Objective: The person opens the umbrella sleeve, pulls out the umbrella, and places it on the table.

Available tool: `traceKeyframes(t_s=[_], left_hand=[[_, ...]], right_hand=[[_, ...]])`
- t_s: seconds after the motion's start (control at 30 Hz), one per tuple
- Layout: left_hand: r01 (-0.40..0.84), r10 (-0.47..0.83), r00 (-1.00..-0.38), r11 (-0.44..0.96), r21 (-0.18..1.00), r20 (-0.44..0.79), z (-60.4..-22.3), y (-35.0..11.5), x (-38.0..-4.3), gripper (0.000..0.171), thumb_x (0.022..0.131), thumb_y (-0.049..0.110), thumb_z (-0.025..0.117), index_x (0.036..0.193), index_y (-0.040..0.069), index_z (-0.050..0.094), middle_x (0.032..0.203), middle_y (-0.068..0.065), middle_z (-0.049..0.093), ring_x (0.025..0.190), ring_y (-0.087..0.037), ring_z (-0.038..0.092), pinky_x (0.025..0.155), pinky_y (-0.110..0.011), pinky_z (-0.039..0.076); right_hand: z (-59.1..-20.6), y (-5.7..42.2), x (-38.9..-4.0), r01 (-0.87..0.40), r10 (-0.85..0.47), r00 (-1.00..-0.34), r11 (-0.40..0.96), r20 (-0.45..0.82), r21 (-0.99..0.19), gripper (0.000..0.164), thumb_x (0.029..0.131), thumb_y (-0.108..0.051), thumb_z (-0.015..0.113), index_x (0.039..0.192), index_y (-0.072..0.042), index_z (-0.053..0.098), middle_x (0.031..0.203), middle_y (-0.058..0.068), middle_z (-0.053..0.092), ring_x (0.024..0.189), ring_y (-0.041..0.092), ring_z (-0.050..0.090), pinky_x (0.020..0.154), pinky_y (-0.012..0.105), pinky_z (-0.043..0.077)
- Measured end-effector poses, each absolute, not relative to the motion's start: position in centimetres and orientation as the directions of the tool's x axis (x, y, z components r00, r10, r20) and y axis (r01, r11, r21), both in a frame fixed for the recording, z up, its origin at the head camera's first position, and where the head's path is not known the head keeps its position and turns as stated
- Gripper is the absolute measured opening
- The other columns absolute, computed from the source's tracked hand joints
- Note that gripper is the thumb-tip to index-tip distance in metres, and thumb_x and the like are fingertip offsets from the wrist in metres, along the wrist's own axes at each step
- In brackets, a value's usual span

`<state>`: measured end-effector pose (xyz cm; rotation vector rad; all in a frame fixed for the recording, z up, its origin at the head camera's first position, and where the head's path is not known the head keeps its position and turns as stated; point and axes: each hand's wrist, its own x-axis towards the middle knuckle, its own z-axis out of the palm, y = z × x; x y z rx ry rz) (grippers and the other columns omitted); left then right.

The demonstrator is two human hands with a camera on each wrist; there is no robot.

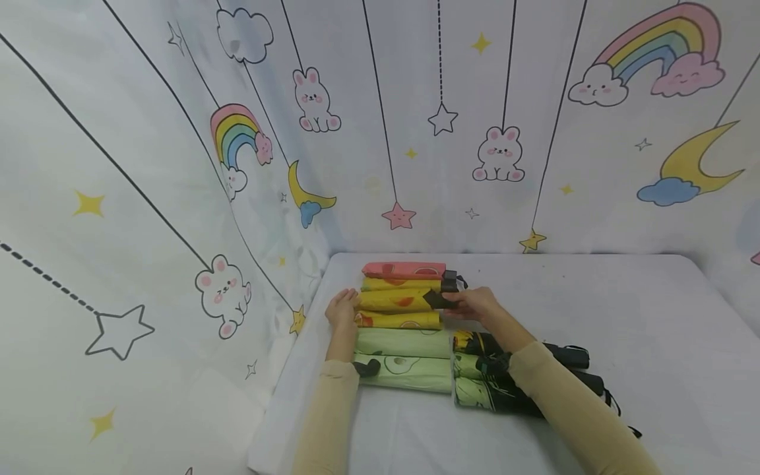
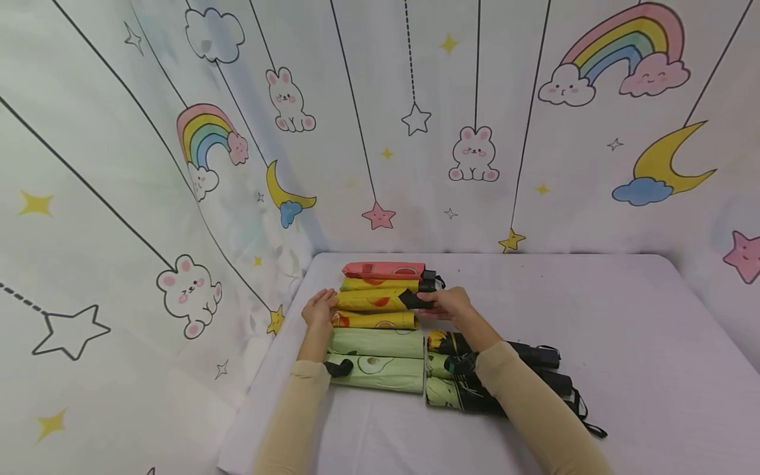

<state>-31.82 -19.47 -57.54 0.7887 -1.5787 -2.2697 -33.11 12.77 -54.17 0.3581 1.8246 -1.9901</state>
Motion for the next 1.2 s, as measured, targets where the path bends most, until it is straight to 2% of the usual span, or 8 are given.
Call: traceKeyframes(t_s=[0.2,0.3,0.5,0.6,0.97,1.2], left_hand=[[-0.087,-0.496,-0.82,-0.389,0.917,-0.288,-57.5,-19.5,-31.8,0.046,0.101,-0.002,0.063,0.147,-0.001,0.055,0.141,-0.017,0.065,0.128,-0.026,0.064,0.066,-0.022,0.051],[-0.086,-0.496,-0.817,-0.399,0.913,-0.294,-57.4,-19.5,-31.9,0.044,0.102,-0.003,0.061,0.146,-0.002,0.056,0.141,-0.017,0.065,0.128,-0.026,0.065,0.071,-0.022,0.053],[-0.067,-0.494,-0.815,-0.439,0.896,-0.303,-57.3,-19.5,-32.1,0.042,0.104,-0.006,0.054,0.146,-0.004,0.054,0.142,-0.021,0.063,0.13,-0.029,0.063,0.101,-0.032,0.056],[-0.055,-0.495,-0.814,-0.455,0.889,-0.304,-57.1,-19.5,-32.0,0.043,0.104,-0.007,0.054,0.147,-0.005,0.053,0.143,-0.022,0.062,0.132,-0.03,0.061,0.108,-0.037,0.053],[-0.021,-0.53,-0.799,-0.448,0.894,-0.285,-57.0,-19.4,-31.8,0.045,0.101,-0.011,0.055,0.146,-0.008,0.053,0.143,-0.025,0.061,0.134,-0.034,0.059,0.109,-0.038,0.052],[0.004,-0.55,-0.789,-0.45,0.893,-0.274,-57.3,-19.5,-32.0,0.044,0.101,-0.012,0.055,0.145,-0.009,0.053,0.144,-0.027,0.059,0.136,-0.034,0.057,0.108,-0.037,0.053]], right_hand=[[-54.1,13.1,-33.1,0.467,-0.136,-0.881,-0.084,-0.454,-0.88,0.079,0.091,-0.015,0.084,0.148,0.015,0.039,0.094,0.02,0.077,0.078,0.026,0.079,0.089,0.045,0.063],[-54.3,13.3,-33.2,0.477,-0.131,-0.876,-0.111,-0.463,-0.872,0.08,0.09,-0.014,0.084,0.149,0.014,0.038,0.094,0.02,0.075,0.078,0.027,0.079,0.085,0.043,0.064],[-54.3,13.5,-33.2,0.477,-0.137,-0.877,-0.135,-0.461,-0.868,0.082,0.091,-0.013,0.083,0.151,0.015,0.035,0.095,0.02,0.076,0.08,0.029,0.079,0.083,0.044,0.065],[-54.2,13.7,-33.1,0.471,-0.141,-0.88,-0.129,-0.454,-0.873,0.082,0.092,-0.014,0.082,0.151,0.015,0.035,0.094,0.019,0.077,0.081,0.029,0.079,0.084,0.045,0.065],[-54.0,14.7,-32.9,0.479,-0.156,-0.875,-0.15,-0.458,-0.865,0.086,0.09,-0.014,0.084,0.153,0.014,0.033,0.1,0.021,0.076,0.086,0.031,0.079,0.086,0.045,0.064],[-53.8,15.6,-32.7,0.473,-0.178,-0.877,-0.159,-0.446,-0.867,0.073,0.091,-0.012,0.083,0.147,0.015,0.043,0.097,0.021,0.077,0.091,0.034,0.078,0.089,0.046,0.063]])
